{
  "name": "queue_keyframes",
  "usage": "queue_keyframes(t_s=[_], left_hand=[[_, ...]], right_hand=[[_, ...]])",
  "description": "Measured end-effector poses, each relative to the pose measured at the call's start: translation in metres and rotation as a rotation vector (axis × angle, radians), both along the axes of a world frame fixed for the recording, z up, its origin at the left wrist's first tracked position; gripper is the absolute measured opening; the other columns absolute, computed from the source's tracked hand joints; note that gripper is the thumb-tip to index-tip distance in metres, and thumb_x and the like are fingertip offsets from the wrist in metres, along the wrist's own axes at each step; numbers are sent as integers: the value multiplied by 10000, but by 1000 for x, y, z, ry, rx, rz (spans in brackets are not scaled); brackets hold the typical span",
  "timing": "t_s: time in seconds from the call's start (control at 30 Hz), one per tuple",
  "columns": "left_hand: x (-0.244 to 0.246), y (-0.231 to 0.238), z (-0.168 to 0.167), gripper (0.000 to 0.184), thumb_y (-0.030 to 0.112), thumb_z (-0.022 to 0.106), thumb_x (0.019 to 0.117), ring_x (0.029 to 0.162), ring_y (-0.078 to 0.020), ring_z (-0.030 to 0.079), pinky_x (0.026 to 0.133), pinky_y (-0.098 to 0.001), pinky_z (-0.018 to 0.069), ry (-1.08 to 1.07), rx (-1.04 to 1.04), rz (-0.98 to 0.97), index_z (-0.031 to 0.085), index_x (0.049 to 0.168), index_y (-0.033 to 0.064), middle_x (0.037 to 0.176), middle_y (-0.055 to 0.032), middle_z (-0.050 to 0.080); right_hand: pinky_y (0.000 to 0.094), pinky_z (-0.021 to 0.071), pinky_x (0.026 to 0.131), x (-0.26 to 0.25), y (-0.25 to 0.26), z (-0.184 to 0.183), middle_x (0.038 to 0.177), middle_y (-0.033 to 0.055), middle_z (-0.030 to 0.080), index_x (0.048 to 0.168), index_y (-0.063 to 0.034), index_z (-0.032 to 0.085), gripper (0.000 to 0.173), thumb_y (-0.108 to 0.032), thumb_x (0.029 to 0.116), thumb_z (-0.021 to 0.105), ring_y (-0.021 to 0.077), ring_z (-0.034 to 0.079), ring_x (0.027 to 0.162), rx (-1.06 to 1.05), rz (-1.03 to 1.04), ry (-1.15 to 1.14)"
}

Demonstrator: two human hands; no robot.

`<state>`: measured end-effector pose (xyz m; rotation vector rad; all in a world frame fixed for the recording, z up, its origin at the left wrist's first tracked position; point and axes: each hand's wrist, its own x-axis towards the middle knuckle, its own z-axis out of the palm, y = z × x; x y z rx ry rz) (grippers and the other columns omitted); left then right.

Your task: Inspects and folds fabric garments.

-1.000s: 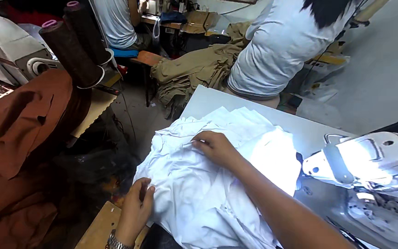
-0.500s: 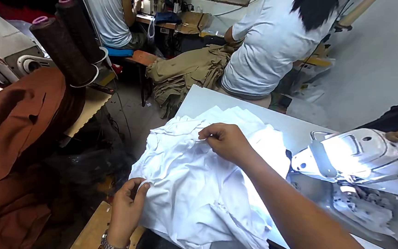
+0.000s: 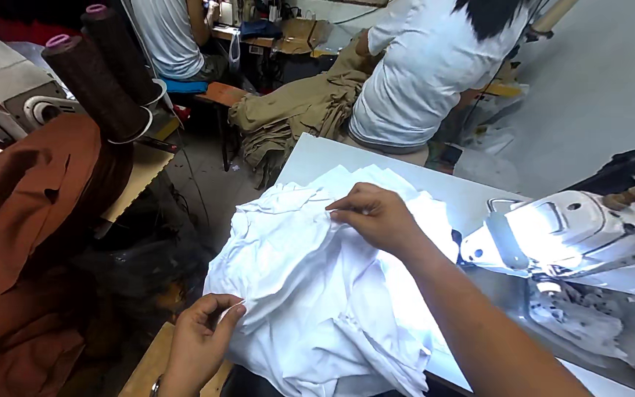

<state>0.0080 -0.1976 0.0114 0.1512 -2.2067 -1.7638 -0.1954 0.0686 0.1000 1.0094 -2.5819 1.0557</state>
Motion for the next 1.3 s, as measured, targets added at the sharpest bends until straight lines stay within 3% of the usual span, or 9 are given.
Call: queue_keyframes(t_s=[0.13,0.23,0.37,0.4,0.47,0.7,0.87,1.03,1.3], left_hand=[[0,4,2,135,215,671,926,767,-10,659,675,-156,563,91,-138,-15,766,952,122,880,52,705],[-1,13,14,127,225,625,989,799,-11,629,688,-150,549,202,-70,-64,719,982,141,935,55,657],[-5,41,42,184,250,521,1077,1039,-10,624,922,-193,512,452,100,-484,666,1071,137,1057,62,686],[-9,52,48,204,237,511,1082,1028,-34,617,934,-213,494,507,106,-603,661,1053,103,1028,27,690],[-22,73,54,221,191,522,1073,960,-83,601,909,-236,466,593,71,-734,670,1006,41,954,-37,691],[-53,84,40,154,164,617,1013,946,-23,628,879,-197,498,596,-87,-551,733,1022,63,978,20,731],[-61,78,33,133,131,561,1006,929,-9,615,833,-167,515,569,-175,-453,687,1028,97,970,40,688],[-69,85,27,115,120,628,971,960,-48,655,844,-218,565,543,-131,-336,731,1016,98,1003,33,708],[-76,91,22,123,105,657,955,942,-53,672,829,-212,572,515,-89,-277,756,1021,76,1000,24,729]], right_hand=[[164,490,743,8,27,8,858,10,639,980,-33,779,120,-77,925,682,18,579,800,-86,-28,11],[124,501,746,18,45,13,889,-39,649,972,-50,763,121,-56,916,655,-23,595,818,-173,28,-21],[176,567,763,20,65,20,1052,-97,714,1015,-212,756,137,-167,996,628,8,665,911,-508,343,-126],[203,575,815,21,64,21,1040,-106,725,1035,-242,752,133,-215,1009,625,19,675,940,-557,419,-154],[191,569,802,26,53,17,967,-137,725,1014,-286,741,124,-300,1011,618,-5,673,902,-595,507,-222],[206,581,722,29,35,-19,891,-81,724,940,-186,762,127,-198,977,642,26,683,820,-603,693,-580],[220,589,728,31,27,-31,867,-48,733,915,-149,749,78,-134,941,677,41,698,810,-638,734,-690],[174,547,715,35,19,-37,842,-56,709,924,-101,722,122,-27,916,626,-2,657,783,-570,678,-700],[195,546,705,28,23,-47,827,-30,659,1003,-84,638,170,36,885,617,27,637,757,-536,640,-763]])
